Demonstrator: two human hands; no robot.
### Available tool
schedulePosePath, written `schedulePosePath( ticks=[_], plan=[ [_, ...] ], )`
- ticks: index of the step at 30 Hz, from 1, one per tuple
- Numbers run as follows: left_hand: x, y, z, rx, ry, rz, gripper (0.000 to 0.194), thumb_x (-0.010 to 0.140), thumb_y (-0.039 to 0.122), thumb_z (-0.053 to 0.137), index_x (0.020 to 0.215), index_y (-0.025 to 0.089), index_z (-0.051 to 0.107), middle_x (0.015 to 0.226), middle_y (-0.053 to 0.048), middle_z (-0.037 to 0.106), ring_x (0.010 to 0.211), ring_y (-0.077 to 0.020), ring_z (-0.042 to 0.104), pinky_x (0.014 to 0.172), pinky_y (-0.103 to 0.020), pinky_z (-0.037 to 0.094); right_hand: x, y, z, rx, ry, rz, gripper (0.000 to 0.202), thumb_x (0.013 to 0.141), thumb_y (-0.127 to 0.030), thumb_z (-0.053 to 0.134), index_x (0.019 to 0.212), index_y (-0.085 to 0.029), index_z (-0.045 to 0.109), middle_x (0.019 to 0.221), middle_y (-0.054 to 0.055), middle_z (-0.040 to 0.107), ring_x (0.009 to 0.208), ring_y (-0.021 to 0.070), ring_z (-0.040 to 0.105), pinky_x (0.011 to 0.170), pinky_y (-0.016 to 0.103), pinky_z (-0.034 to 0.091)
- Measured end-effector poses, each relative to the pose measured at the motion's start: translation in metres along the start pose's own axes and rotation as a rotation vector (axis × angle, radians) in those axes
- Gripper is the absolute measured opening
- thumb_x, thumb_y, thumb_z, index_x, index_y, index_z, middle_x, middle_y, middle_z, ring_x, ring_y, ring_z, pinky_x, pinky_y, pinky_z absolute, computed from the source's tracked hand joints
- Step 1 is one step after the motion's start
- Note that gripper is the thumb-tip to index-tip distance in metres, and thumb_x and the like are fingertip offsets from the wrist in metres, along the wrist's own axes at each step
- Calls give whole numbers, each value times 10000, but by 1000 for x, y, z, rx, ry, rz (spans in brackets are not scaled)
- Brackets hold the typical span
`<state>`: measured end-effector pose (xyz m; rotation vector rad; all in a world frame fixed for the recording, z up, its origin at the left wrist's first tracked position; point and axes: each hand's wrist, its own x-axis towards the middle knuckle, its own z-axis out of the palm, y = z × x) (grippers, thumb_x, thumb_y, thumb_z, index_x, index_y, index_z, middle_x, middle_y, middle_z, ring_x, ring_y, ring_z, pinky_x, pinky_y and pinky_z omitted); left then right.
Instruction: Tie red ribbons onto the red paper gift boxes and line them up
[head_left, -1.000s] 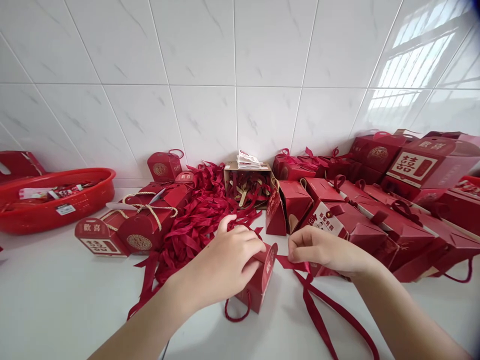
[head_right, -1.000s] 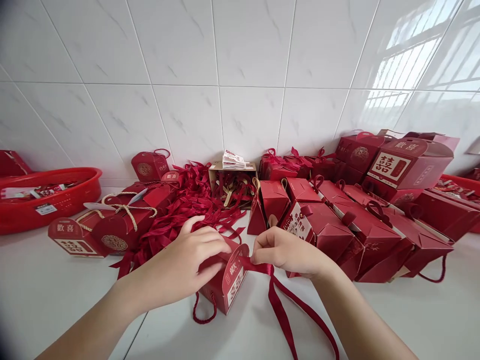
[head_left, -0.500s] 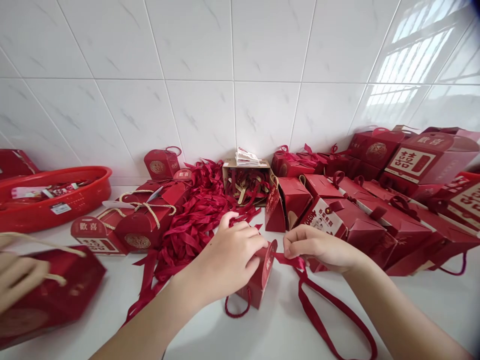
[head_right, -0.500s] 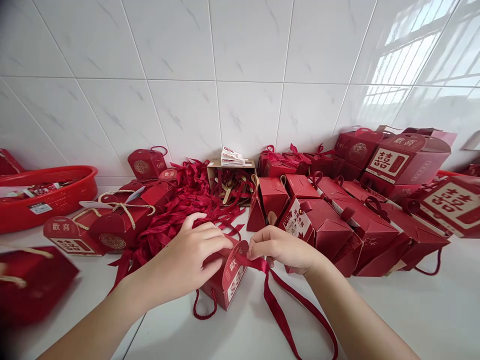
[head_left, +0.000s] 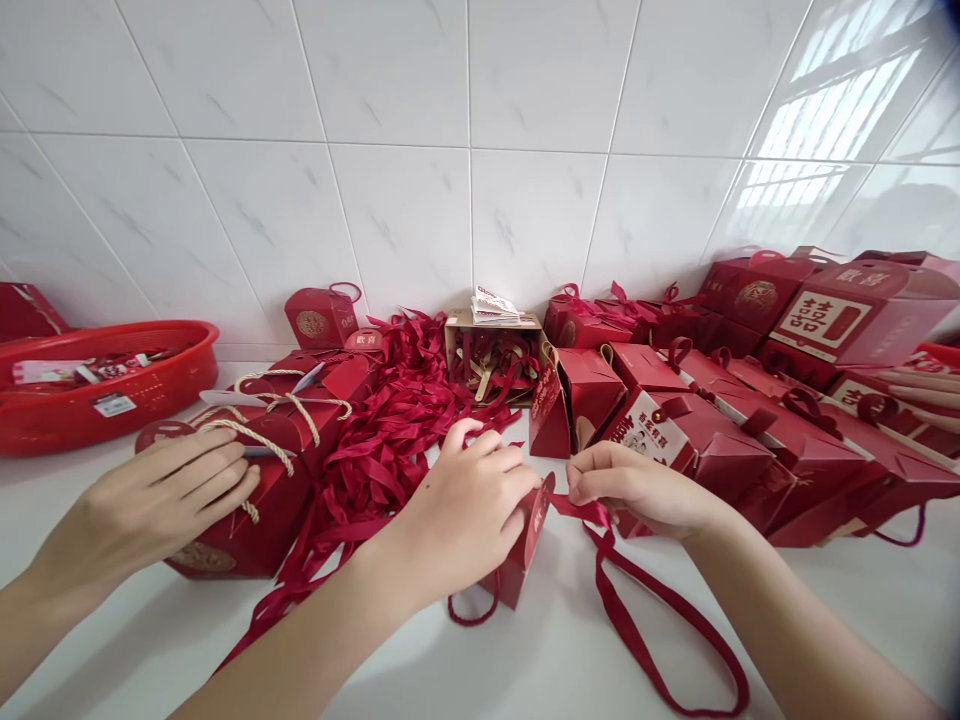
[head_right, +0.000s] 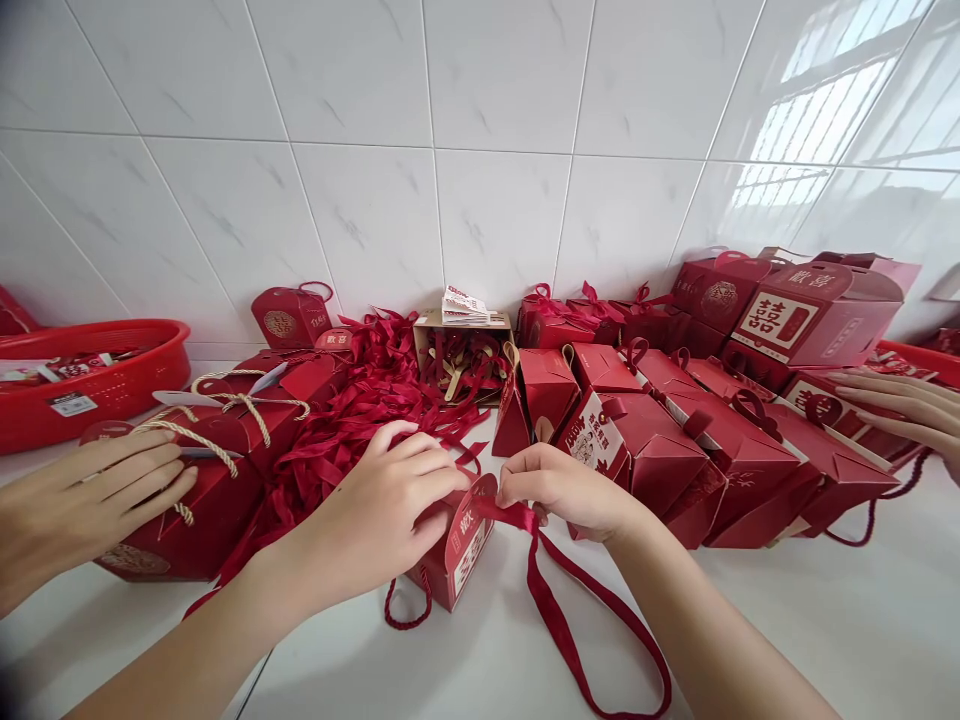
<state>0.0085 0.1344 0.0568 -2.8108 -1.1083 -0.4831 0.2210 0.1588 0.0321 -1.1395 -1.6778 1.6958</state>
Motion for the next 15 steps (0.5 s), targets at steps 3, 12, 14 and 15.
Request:
schedulePosePath(
  ticks=[3,12,14,15],
  plan=[
    [0,-2,4,-1,62,19,193,891,140,514,831,211,683,845,-8,697,871,-200,576,996,-445,334,0,-2,2,5,21,6,206,690,-237,590,519,-174,495,482,-56,386,475,73,283,478,263,177],
    [1,-8,15,49,158,51,173,884,136,544,820,197,693,828,8,692,861,-182,586,1001,-444,325,7,5,13,16,82,-22,190,744,-280,602,600,-175,535,569,-53,399,509,78,312,469,246,236],
    [2,-11,15,76,189,58,196,883,124,541,778,197,689,807,12,691,839,-179,591,988,-444,335,8,4,15,-36,117,-65,202,783,-322,608,650,-177,564,622,-38,459,571,93,383,531,246,313],
    [3,-12,14,98,226,54,205,884,121,539,764,194,687,803,8,692,831,-181,595,971,-443,347,7,3,16,-77,186,-95,204,800,-355,614,697,-181,583,666,-28,498,621,107,430,582,251,354]
  ],
)
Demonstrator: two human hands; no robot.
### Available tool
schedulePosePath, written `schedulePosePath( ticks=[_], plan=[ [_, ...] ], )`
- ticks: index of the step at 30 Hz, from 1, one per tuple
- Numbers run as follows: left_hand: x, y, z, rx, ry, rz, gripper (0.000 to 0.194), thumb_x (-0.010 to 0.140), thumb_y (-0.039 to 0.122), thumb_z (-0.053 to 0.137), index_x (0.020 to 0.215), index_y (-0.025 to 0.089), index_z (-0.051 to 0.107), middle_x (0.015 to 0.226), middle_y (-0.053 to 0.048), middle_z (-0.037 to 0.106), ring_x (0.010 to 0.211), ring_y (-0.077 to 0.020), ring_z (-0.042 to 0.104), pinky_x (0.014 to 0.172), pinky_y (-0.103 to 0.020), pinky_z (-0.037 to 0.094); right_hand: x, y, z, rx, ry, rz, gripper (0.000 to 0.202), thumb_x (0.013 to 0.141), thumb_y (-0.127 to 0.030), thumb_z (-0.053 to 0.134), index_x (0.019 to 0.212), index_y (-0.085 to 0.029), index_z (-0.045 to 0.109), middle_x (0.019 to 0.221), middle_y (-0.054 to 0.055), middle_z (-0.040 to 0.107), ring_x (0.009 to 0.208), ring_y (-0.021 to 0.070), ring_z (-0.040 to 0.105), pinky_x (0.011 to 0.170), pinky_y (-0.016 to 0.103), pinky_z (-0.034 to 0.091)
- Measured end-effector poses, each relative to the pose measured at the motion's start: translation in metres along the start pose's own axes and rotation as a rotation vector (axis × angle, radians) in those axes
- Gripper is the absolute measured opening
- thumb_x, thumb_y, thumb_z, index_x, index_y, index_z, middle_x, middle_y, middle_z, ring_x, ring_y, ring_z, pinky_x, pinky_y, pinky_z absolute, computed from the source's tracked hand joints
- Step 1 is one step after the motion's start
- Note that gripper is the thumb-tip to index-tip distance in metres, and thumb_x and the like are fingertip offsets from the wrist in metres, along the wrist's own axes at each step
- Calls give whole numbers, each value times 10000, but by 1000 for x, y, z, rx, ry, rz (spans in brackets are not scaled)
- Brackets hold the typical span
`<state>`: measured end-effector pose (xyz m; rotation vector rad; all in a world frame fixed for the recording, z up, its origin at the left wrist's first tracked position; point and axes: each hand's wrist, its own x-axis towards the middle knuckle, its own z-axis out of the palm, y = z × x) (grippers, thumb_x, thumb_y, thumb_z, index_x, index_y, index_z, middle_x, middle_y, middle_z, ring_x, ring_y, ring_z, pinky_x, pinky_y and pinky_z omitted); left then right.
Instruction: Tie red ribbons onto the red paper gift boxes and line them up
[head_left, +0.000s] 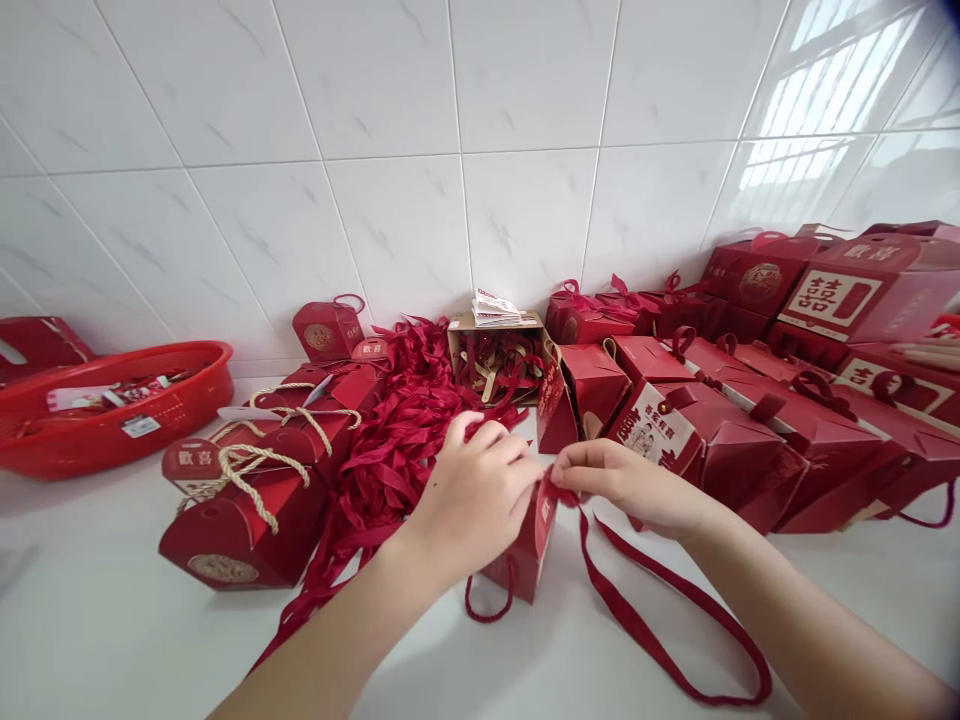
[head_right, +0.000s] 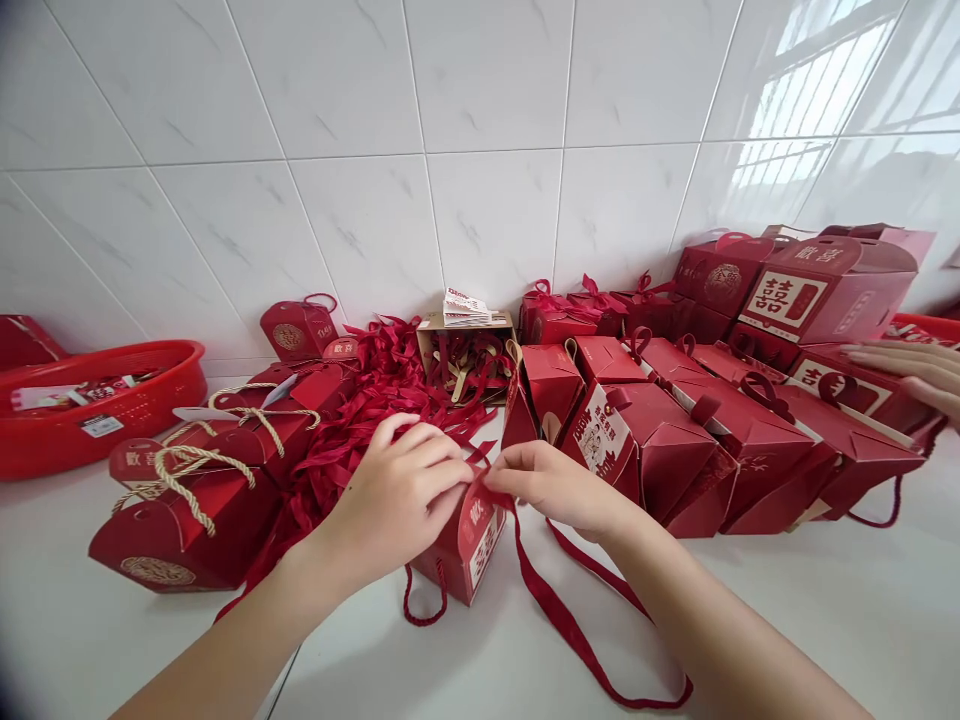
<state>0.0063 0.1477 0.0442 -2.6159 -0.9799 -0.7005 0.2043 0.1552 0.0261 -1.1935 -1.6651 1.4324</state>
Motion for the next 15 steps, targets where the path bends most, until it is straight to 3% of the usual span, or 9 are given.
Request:
schedulePosePath(
  ticks=[2,4,6,8,11,13,15],
  plan=[
    [2,-3,-3,43,122,-28,208,888,128,539,754,187,687,791,-2,693,801,-183,602,922,-428,379,-1,-5,1,-86,188,-73,232,821,-427,625,852,-197,622,816,1,583,773,146,520,716,276,416],
    [4,-5,-10,58,271,-66,200,885,133,548,750,184,686,765,-5,690,759,-177,609,866,-400,405,-2,-12,3,-114,249,-140,313,842,-483,612,1005,-216,631,988,30,622,935,183,556,833,310,432],
    [5,-6,-18,48,379,-94,173,875,143,569,755,187,687,747,-4,686,739,-173,618,834,-381,417,-1,-20,5,-62,102,-187,336,860,-502,599,1020,-211,645,1024,44,632,966,192,567,864,329,438],
    [4,-6,-28,26,411,-139,155,870,165,577,762,196,684,768,-8,687,774,-183,632,843,-377,422,1,-29,7,31,-24,-218,303,851,-485,628,915,-189,653,913,31,635,853,166,574,797,314,454],
    [-1,-8,-42,-20,231,-327,140,886,282,559,949,222,668,965,-44,694,932,-238,642,842,-382,444,-1,-44,9,126,56,-320,246,829,-415,686,789,-181,625,749,-7,595,694,119,536,683,270,444],
    [-7,-13,-46,-73,-58,-535,309,886,448,528,1082,225,612,1041,-82,683,947,-285,649,734,-373,471,-9,-56,8,172,194,-459,193,844,-368,684,786,-193,629,732,-12,598,682,116,544,660,259,446],
    [-11,-20,-46,-150,-378,-681,417,864,574,483,1058,224,600,951,-90,698,834,-299,666,611,-346,450,-23,-66,8,230,343,-642,117,864,-316,669,811,-215,644,756,-7,620,721,130,576,675,264,467]
  ],
)
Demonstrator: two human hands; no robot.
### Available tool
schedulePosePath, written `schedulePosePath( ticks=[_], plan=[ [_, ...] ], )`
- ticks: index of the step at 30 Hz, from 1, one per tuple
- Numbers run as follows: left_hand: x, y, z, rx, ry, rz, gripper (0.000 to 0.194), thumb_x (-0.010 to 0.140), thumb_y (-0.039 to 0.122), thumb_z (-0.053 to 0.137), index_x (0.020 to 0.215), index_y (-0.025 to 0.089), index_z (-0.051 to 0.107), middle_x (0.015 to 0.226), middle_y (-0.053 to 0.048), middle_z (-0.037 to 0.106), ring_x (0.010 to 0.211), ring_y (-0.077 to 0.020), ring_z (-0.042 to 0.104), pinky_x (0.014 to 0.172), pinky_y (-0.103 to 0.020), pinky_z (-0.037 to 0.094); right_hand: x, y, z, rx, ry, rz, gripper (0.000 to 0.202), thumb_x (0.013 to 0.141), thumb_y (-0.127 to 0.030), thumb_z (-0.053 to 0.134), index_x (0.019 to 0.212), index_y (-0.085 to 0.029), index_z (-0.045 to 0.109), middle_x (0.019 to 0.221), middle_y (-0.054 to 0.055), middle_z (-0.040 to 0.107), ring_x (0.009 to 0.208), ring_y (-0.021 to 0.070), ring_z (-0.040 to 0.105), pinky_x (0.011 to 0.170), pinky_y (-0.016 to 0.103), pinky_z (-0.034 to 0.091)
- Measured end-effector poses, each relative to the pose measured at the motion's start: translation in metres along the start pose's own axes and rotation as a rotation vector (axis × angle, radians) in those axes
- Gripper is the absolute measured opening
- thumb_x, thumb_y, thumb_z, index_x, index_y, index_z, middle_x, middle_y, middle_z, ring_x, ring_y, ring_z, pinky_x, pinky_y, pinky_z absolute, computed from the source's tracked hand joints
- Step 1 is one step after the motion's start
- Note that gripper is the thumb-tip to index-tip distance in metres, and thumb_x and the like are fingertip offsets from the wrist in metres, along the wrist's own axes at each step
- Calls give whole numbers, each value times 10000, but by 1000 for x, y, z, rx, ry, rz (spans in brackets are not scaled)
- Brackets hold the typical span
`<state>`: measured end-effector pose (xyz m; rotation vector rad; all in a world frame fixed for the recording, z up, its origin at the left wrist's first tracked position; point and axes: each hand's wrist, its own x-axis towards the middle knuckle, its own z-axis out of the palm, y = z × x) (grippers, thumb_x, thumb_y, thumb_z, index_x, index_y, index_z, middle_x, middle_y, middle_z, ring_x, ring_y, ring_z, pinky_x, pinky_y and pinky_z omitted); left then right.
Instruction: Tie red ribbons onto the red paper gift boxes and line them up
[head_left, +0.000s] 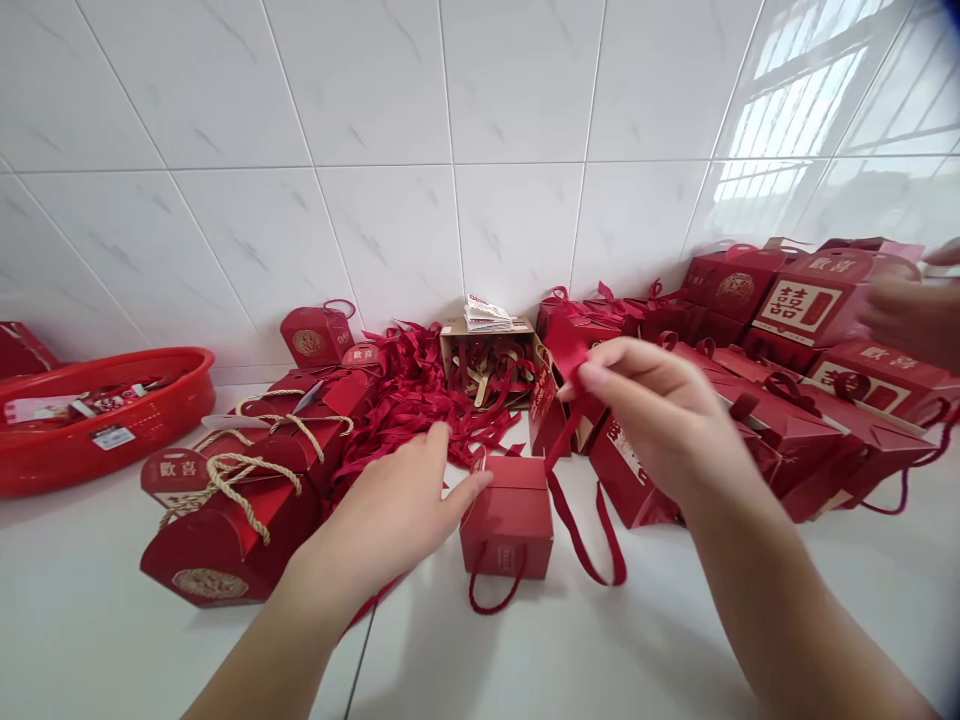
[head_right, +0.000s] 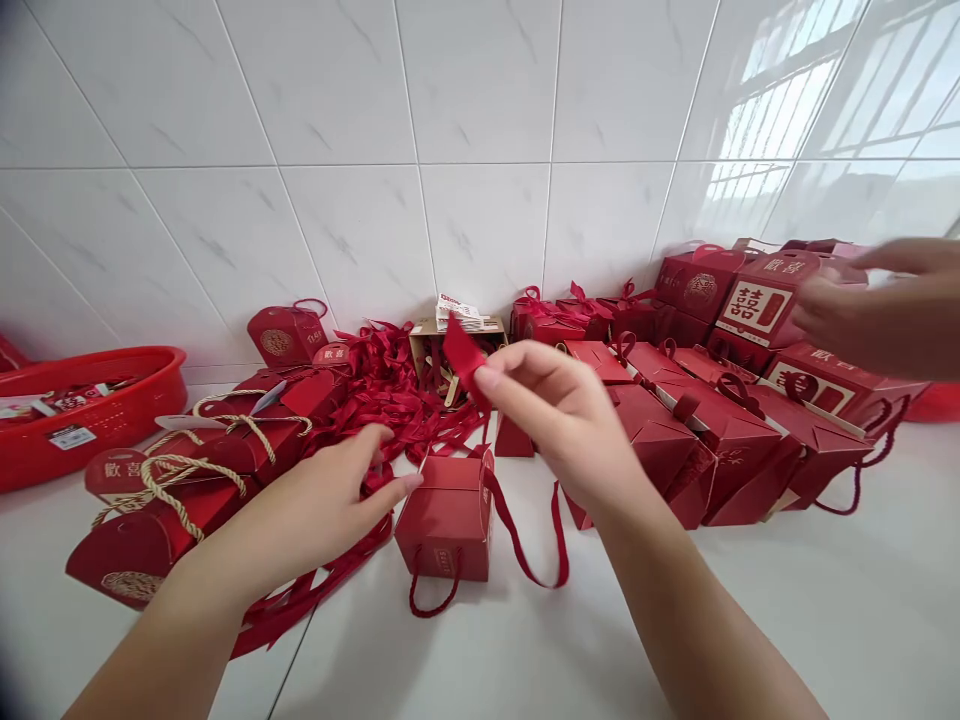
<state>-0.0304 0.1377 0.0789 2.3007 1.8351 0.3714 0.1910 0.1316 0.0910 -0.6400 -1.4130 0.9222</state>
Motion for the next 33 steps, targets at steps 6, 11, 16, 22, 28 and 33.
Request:
schedulePosePath(
  ticks=[6,11,16,22,28,33],
  plan=[
    [17,-10,5,-132,-220,90,334,919,403,374,794,225,628,784,-48,693,675,-219,624,575,-298,392,-16,-23,-2,10,156,-224,63,892,-314,628,849,-277,656,710,-6,621,669,154,601,653,308,506],
    [28,-16,7,-195,-162,82,320,932,404,363,803,225,595,865,-46,697,746,-223,624,612,-296,416,0,10,6,-134,-13,183,196,826,-403,657,800,-211,627,693,2,615,632,138,566,607,280,461],
    [32,-20,10,-210,-142,41,327,945,383,319,971,221,602,959,-70,701,789,-229,640,644,-306,448,14,48,20,-271,-151,506,217,701,-371,670,658,-173,592,636,-11,556,585,109,476,561,250,374],
    [29,-15,7,-204,-142,23,319,932,402,347,1055,218,577,920,-68,702,760,-227,636,601,-294,432,15,77,23,-263,-199,652,169,632,-328,648,599,-179,574,509,-36,479,478,98,394,467,246,266],
    [26,-9,5,-178,-157,10,320,943,362,327,1098,215,565,782,-40,677,652,-210,606,562,-284,399,15,86,22,-200,-219,691,156,607,-316,663,591,-172,606,528,-28,503,516,103,404,490,253,255],
    [25,-8,4,-166,-162,6,337,947,387,328,1123,222,563,761,-39,677,646,-221,607,573,-292,405,16,87,22,-176,-204,730,149,611,-310,665,591,-177,602,524,-29,504,513,107,420,480,252,249]
  ],
)
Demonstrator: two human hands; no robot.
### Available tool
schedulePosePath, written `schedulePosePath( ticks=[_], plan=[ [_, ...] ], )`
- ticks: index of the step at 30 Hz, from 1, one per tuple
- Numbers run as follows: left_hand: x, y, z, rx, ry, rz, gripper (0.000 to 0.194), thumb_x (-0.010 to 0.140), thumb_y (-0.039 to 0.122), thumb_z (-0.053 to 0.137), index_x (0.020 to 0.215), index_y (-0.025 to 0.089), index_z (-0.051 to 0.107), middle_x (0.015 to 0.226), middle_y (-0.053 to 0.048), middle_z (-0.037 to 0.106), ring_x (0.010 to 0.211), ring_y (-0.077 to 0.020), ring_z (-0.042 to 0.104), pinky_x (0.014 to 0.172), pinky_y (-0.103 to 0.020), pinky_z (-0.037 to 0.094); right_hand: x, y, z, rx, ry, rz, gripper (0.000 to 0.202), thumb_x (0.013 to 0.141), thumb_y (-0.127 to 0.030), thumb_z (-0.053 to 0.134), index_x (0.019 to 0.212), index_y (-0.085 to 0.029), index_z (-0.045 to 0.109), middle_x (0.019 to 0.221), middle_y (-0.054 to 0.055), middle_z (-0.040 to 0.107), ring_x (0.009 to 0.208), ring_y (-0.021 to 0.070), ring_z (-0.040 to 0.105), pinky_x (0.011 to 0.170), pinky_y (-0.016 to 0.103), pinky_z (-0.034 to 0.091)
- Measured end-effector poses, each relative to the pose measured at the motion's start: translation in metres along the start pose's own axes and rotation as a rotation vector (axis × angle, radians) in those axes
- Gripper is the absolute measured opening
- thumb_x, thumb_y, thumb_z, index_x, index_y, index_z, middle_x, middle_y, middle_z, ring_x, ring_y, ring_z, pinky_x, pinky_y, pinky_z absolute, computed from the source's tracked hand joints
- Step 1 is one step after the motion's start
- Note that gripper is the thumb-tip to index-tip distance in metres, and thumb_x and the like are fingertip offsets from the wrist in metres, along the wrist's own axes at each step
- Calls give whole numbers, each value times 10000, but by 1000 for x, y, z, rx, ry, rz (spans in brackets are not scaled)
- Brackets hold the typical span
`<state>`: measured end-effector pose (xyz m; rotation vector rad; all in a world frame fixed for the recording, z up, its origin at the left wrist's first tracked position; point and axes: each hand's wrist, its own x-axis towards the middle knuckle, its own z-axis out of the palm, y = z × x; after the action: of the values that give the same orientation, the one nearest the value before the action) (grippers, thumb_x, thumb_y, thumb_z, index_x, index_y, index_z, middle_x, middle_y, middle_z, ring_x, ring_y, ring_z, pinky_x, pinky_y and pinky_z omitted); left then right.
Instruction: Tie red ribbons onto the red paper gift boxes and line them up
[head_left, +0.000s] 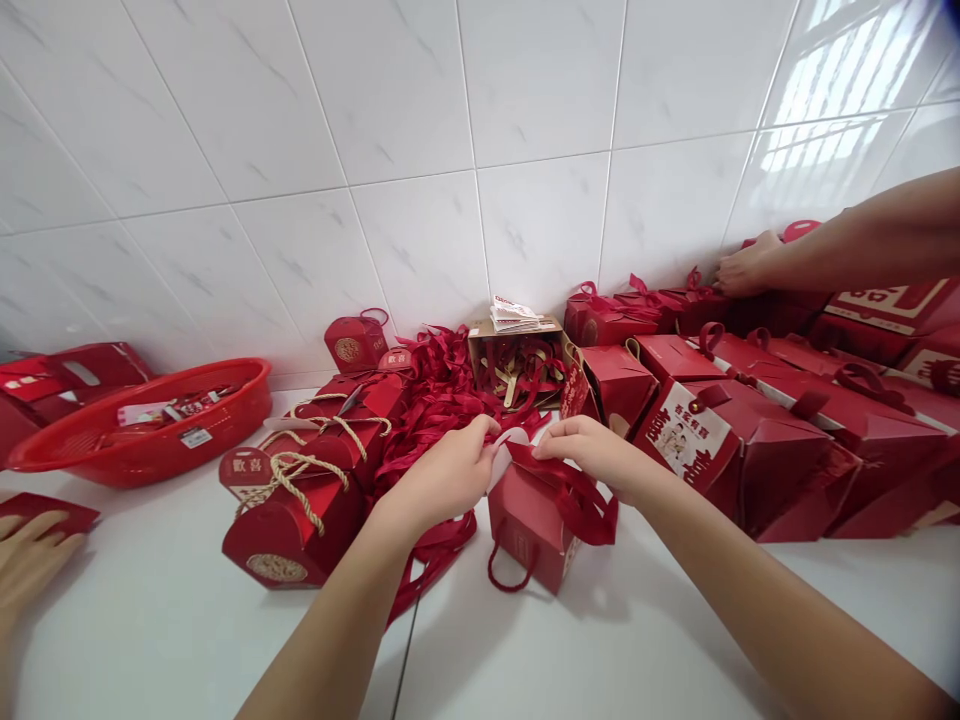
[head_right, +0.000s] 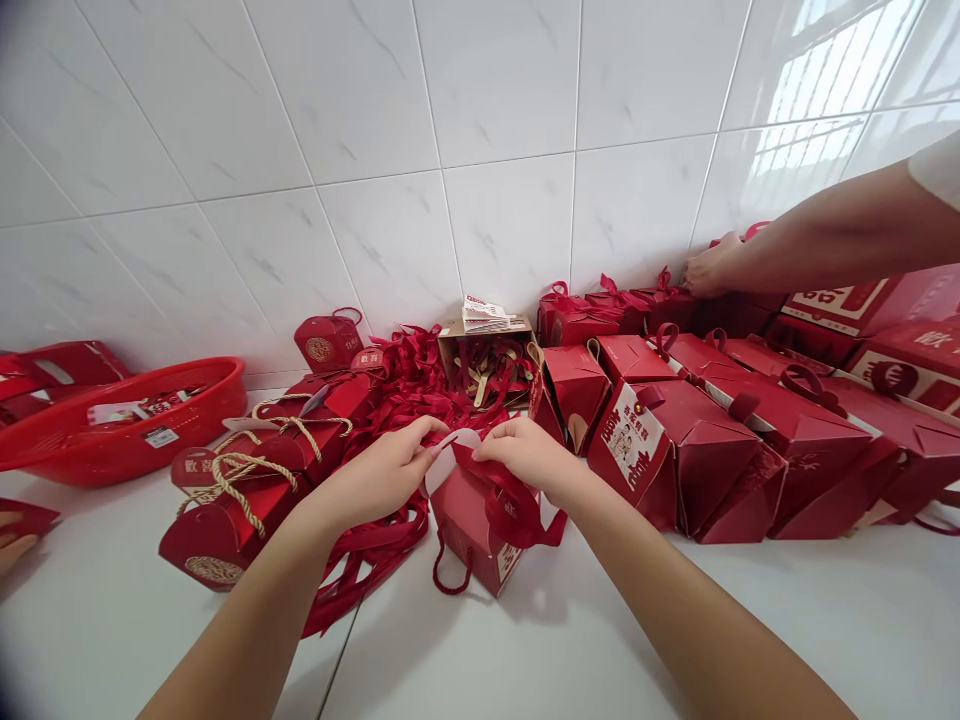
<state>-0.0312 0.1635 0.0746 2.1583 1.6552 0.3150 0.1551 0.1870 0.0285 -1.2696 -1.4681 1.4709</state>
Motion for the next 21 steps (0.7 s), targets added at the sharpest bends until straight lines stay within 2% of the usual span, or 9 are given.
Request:
schedulePosePath(
  ticks=[6,13,18,21],
  plan=[
    [-2,0,-1,0,-14,2,367,946,405,336,1184,224,550,860,-65,707,705,-227,637,595,-295,431,3,1,0,50,1,8,168,597,-312,702,576,-186,592,482,-23,497,502,127,453,471,259,284],
    [-6,0,-1,-15,-40,32,382,940,427,351,1220,253,544,1066,-85,714,882,-252,671,713,-329,486,2,-2,1,112,0,14,125,584,-282,655,564,-176,591,522,-25,505,547,124,455,510,258,322],
    [-8,0,0,9,-19,56,397,937,416,384,1256,246,545,1110,-101,715,959,-278,671,745,-345,493,-2,-6,0,150,-73,7,161,557,-284,667,537,-172,554,522,-44,470,545,107,411,526,254,307],
    [-9,0,-1,4,-23,75,380,941,398,385,1247,248,552,1121,-98,714,947,-270,679,732,-336,496,-2,-7,-1,166,-105,7,161,556,-287,684,556,-164,580,559,-35,516,578,112,440,563,253,333]
  ],
)
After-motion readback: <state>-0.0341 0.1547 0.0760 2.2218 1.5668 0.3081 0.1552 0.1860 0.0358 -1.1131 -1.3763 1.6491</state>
